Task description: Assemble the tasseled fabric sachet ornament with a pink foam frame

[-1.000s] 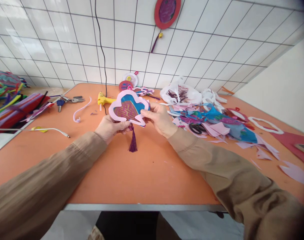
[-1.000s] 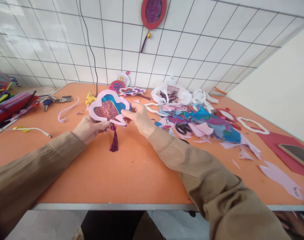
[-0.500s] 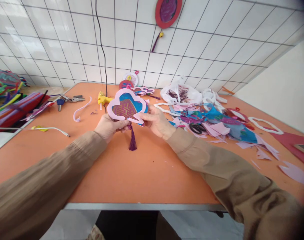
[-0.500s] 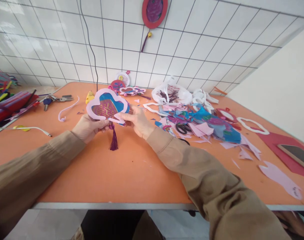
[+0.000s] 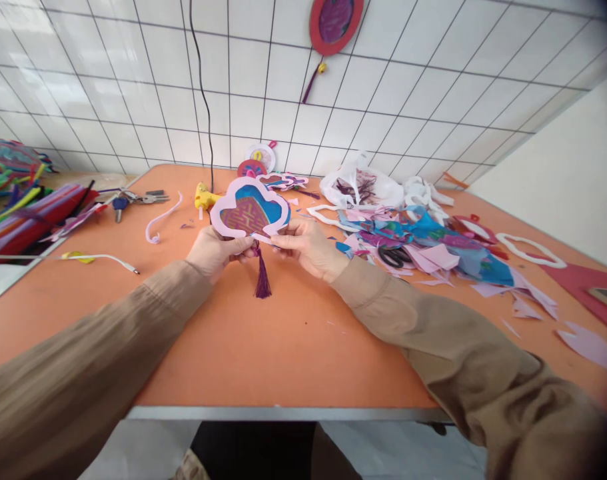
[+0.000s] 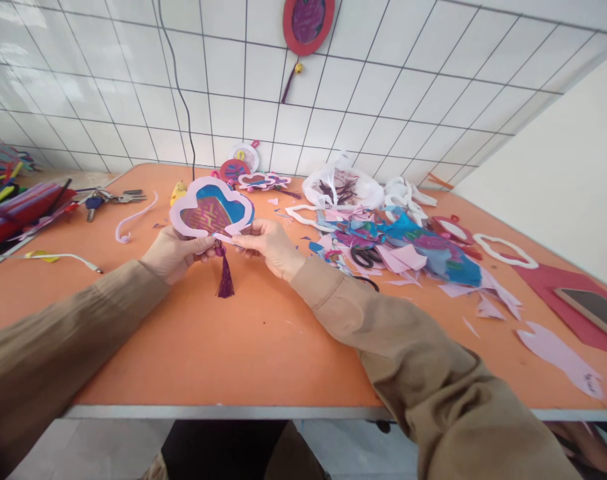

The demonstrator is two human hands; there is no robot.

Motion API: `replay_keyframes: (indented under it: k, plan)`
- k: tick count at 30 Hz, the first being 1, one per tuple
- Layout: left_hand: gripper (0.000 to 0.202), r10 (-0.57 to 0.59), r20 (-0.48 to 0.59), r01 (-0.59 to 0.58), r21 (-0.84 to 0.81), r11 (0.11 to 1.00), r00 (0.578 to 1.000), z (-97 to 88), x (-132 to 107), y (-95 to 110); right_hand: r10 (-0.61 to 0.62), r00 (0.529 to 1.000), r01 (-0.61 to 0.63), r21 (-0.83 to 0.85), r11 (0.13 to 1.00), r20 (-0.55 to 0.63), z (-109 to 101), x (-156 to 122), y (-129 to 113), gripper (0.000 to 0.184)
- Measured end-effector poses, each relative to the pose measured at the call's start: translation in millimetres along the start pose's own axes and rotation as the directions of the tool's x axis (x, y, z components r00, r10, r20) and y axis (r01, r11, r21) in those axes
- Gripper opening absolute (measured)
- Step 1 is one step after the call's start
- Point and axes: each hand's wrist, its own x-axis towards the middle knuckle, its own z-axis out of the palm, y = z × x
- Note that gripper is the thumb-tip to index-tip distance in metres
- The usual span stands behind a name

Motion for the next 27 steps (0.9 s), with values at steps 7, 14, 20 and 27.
replay_keyframes:
  k: [7,14,20,27]
  plan:
    - [0.026,-0.008,-0.003,0.008,0.003,1.0,1.0,0.8,-0.6,1.7,0.027,1.0,-0.026,0.038,0.999,-0.016,0.5,-0.8,-2.1,0.033]
    - [0.025,-0.025,0.0,0.025,0.029,0.999,1.0,1.8,-2.0,3.1,0.027,0.999,-0.026,0.026,0.999,-0.04,2.1,-1.3,-3.6,0.03]
    - [0.029,-0.069,0.027,0.07,-0.03,0.997,0.997,0.9,-1.2,4.5,0.004,0.999,-0.004,0.01,1.0,-0.044,1.2,0.1,-1.9,0.026]
    - [0.035,-0.092,0.032,0.095,-0.089,0.992,0.995,-0.2,0.0,5.2,-0.021,0.999,0.021,0.001,1.0,-0.039,-1.0,1.1,0.3,0.025]
